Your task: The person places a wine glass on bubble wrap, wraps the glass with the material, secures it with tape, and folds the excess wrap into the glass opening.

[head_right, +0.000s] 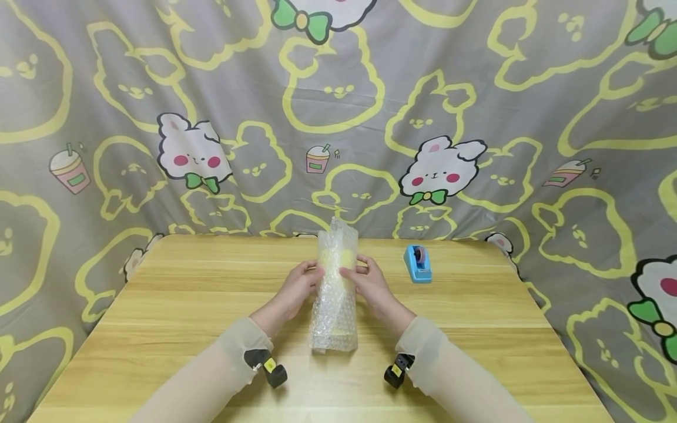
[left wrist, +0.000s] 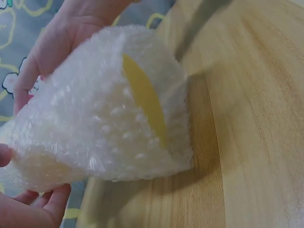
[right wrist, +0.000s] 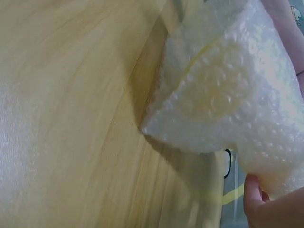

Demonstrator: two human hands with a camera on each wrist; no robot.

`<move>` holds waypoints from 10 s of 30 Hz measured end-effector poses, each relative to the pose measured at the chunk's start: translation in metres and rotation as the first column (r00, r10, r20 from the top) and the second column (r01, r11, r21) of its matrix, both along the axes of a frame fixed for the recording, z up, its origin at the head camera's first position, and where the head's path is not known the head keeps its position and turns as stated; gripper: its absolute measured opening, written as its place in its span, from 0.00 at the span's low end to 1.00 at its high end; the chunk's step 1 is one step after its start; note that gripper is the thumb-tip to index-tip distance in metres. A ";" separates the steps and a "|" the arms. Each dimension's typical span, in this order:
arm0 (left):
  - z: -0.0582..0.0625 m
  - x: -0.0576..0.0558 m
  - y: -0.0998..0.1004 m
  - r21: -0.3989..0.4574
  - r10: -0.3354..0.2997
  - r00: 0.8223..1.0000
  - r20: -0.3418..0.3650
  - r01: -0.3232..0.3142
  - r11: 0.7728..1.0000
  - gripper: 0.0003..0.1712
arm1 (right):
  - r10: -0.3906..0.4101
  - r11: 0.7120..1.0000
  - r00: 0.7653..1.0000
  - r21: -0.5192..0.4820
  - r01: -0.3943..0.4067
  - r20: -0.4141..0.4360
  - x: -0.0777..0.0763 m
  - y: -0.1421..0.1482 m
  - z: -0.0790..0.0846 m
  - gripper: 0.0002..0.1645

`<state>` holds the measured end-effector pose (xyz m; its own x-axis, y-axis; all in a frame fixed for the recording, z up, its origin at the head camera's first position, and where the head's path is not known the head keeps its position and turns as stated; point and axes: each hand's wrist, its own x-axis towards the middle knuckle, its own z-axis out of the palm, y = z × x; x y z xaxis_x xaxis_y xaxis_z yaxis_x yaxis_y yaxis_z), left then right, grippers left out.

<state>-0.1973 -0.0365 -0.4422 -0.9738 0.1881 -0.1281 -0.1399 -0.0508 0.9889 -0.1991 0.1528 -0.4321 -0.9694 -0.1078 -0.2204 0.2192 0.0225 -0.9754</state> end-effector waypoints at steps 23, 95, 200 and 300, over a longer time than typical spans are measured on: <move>0.012 0.005 0.002 0.091 -0.008 0.976 -0.217 0.028 0.995 0.28 | -0.073 0.990 0.961 0.097 0.102 -0.269 0.009 -0.008 0.012 0.46; 0.015 0.006 0.006 0.131 0.052 0.882 -0.468 0.011 0.991 0.40 | -0.044 0.984 0.834 -0.166 -0.057 -0.550 0.018 -0.017 0.001 0.37; 0.023 0.013 0.011 0.069 -0.042 0.876 -0.481 0.086 0.994 0.34 | 0.183 0.915 0.530 0.341 0.217 -0.828 0.009 -0.021 0.002 0.45; 0.030 0.001 -0.036 -0.500 -0.406 0.335 -0.850 -0.273 0.822 0.28 | 0.355 0.855 0.248 0.421 0.303 -0.901 0.006 -0.009 0.001 0.36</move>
<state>-0.1963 -0.0720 -0.4126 -0.4931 0.4985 0.7130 0.8588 0.4098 0.3074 -0.1933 0.1436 -0.4312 -0.4762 -0.3533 0.8052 -0.8362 0.4652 -0.2904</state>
